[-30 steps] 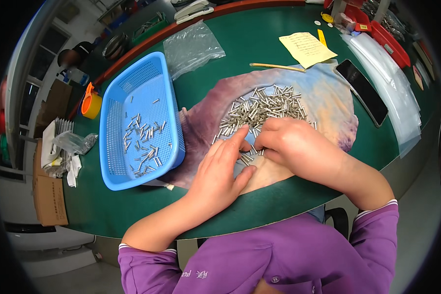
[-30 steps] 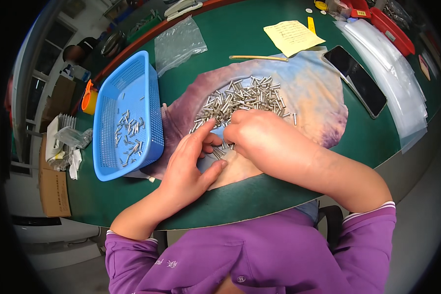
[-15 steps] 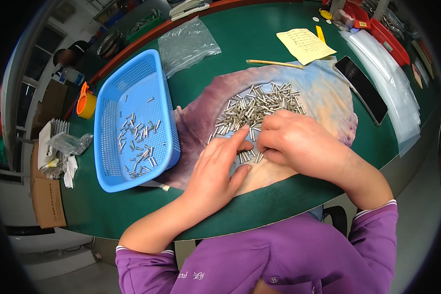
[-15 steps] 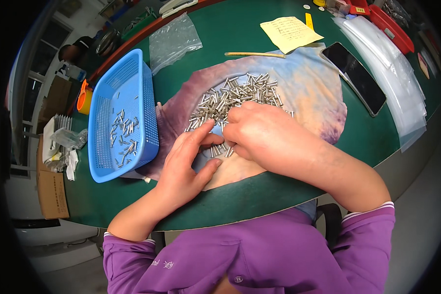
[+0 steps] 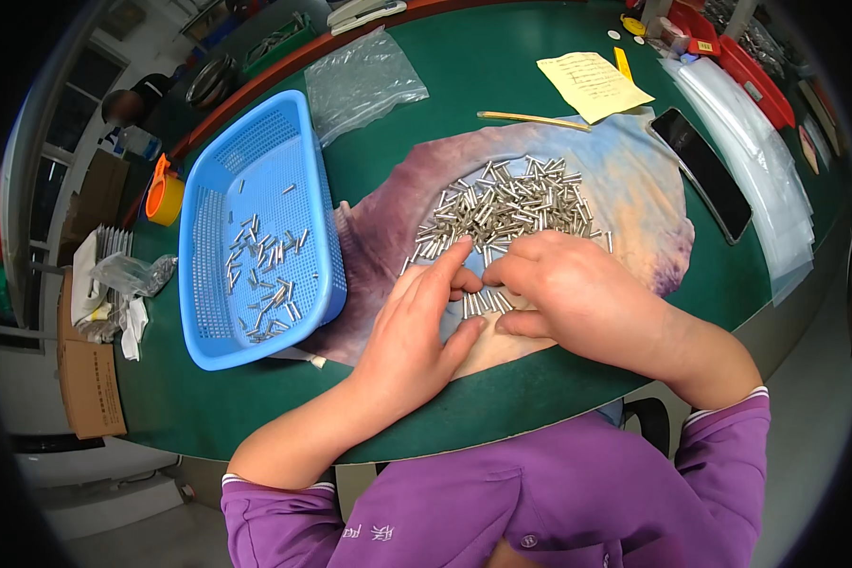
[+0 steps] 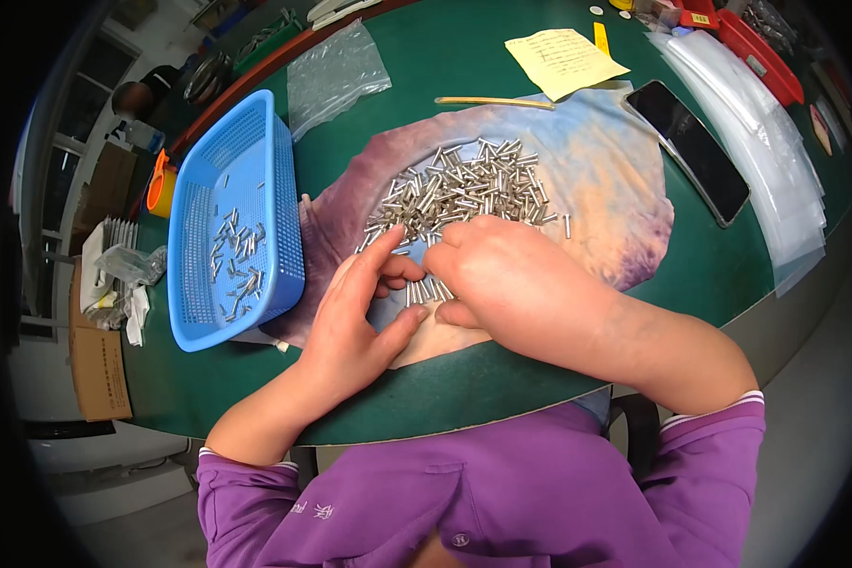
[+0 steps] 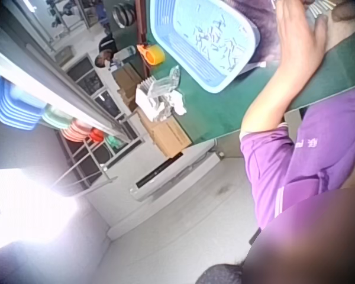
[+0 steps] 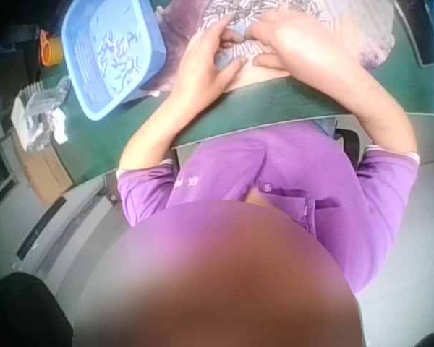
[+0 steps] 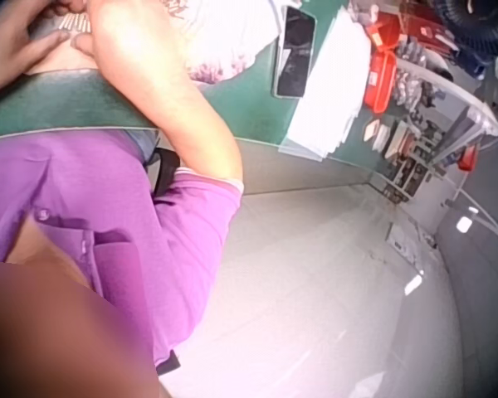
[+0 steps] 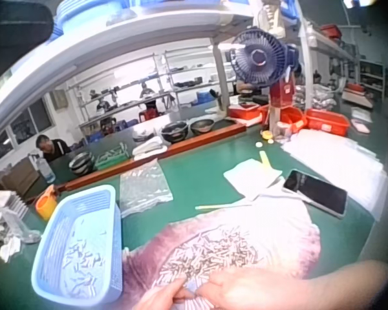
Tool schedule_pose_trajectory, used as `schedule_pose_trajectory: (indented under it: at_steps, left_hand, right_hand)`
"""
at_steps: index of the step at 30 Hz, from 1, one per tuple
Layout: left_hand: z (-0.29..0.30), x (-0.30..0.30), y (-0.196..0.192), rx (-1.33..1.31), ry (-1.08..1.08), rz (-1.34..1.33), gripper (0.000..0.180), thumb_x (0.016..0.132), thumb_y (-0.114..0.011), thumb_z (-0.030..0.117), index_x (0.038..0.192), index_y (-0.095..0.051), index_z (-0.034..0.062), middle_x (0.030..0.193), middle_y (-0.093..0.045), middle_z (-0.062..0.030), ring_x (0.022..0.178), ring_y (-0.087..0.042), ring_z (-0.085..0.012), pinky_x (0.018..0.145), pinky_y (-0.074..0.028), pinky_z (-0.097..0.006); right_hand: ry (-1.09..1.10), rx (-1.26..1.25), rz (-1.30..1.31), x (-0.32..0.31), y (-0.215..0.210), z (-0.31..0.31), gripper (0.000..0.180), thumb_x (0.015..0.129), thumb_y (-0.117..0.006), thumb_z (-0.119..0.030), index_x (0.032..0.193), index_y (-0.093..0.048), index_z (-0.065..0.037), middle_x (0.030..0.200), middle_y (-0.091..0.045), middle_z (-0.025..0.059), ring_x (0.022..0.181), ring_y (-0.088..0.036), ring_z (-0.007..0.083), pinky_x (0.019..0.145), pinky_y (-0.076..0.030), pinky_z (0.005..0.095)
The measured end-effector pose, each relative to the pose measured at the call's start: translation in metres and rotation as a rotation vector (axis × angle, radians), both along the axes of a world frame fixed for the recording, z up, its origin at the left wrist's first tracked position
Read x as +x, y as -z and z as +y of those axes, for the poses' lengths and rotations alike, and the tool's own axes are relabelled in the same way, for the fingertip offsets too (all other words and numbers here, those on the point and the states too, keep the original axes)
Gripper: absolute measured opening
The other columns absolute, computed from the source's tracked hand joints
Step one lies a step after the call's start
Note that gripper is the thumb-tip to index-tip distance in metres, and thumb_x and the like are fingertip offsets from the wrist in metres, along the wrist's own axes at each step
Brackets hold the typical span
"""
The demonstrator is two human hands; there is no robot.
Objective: Sorting and grouping small metal pins on a workbench in a manufacturing setting.
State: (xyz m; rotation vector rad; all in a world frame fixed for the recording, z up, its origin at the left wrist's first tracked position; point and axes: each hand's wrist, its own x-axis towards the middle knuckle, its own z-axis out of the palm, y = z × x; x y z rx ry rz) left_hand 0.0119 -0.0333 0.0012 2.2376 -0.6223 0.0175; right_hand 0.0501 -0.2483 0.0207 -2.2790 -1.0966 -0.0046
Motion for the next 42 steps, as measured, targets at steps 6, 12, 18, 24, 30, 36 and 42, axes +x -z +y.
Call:
schedule_pose_trajectory:
  at_steps: [6, 12, 18, 24, 30, 36, 42]
  left_hand:
    - [0.002, -0.004, 0.001, -0.030, 0.009, 0.051, 0.078, 0.078, -0.073, 0.000, 0.146, -0.035, -0.0003, 0.107, -0.063, -0.0120, 0.099, -0.060, -0.0268, 0.088, -0.049, -0.037]
    - [0.006, -0.010, -0.015, 0.086, -0.050, 0.051, 0.081, 0.077, -0.073, 0.001, 0.147, -0.033, -0.0013, 0.099, -0.060, -0.0113, 0.093, -0.059, -0.0278, 0.083, -0.050, -0.039]
    - [0.013, -0.009, -0.018, 0.156, -0.099, 0.022, 0.075, 0.075, -0.061, -0.007, 0.145, -0.034, -0.0034, 0.091, -0.059, -0.0111, 0.085, -0.060, -0.0282, 0.077, -0.050, -0.038]
    - [0.017, -0.006, -0.015, 0.175, -0.106, -0.062, 0.073, 0.075, -0.058, -0.009, 0.144, -0.035, -0.0047, 0.089, -0.059, -0.0113, 0.084, -0.060, -0.0285, 0.077, -0.050, -0.039]
    - [0.019, -0.004, -0.017, 0.211, -0.119, -0.060, 0.073, 0.075, -0.057, -0.009, 0.144, -0.035, -0.0055, 0.090, -0.059, -0.0121, 0.086, -0.060, -0.0292, 0.077, -0.050, -0.039]
    - [0.020, 0.001, -0.013, 0.191, -0.116, -0.065, 0.072, 0.075, -0.057, -0.010, 0.143, -0.035, -0.0054, 0.090, -0.060, -0.0122, 0.086, -0.060, -0.0297, 0.078, -0.050, -0.039]
    - [0.020, -0.001, -0.011, 0.155, -0.095, -0.051, 0.072, 0.078, -0.055, -0.012, 0.146, -0.036, -0.0012, 0.090, -0.060, -0.0099, 0.079, -0.061, -0.0208, 0.074, -0.051, -0.031]
  right_hand:
    - [-0.030, 0.011, 0.077, -0.002, 0.004, 0.002, 0.023, 0.077, -0.073, -0.012, 0.090, -0.058, -0.001, 0.086, -0.061, 0.0167, 0.086, -0.063, 0.0363, 0.076, -0.051, 0.0452]
    - [0.039, 0.029, 0.220, 0.001, -0.008, -0.008, 0.016, 0.076, -0.072, -0.009, 0.086, -0.063, -0.002, 0.083, -0.064, 0.0136, 0.083, -0.064, 0.0343, 0.074, -0.051, 0.0432]
    - [0.012, 0.013, 0.141, 0.002, -0.003, -0.009, 0.006, 0.077, -0.068, -0.009, 0.077, -0.065, -0.004, 0.081, -0.062, 0.0128, 0.078, -0.063, 0.0332, 0.072, -0.051, 0.0423]
    - [-0.029, 0.038, 0.120, 0.000, 0.000, -0.003, 0.006, 0.077, -0.068, -0.010, 0.080, -0.066, -0.005, 0.081, -0.061, 0.0113, 0.081, -0.062, 0.0312, 0.072, -0.051, 0.0419]
    - [-0.084, 0.097, 0.102, -0.003, 0.005, 0.004, 0.008, 0.078, -0.067, -0.010, 0.083, -0.067, -0.004, 0.083, -0.060, 0.0105, 0.082, -0.061, 0.0306, 0.073, -0.051, 0.0411]
    - [-0.094, 0.113, 0.077, -0.005, 0.006, 0.006, 0.010, 0.078, -0.067, -0.009, 0.086, -0.068, -0.004, 0.084, -0.060, 0.0102, 0.082, -0.062, 0.0304, 0.073, -0.051, 0.0411]
    - [-0.039, 0.112, 0.079, -0.001, 0.007, 0.003, 0.011, 0.077, -0.069, -0.008, 0.087, -0.067, -0.004, 0.082, -0.061, 0.0116, 0.081, -0.063, 0.0322, 0.073, -0.052, 0.0426]
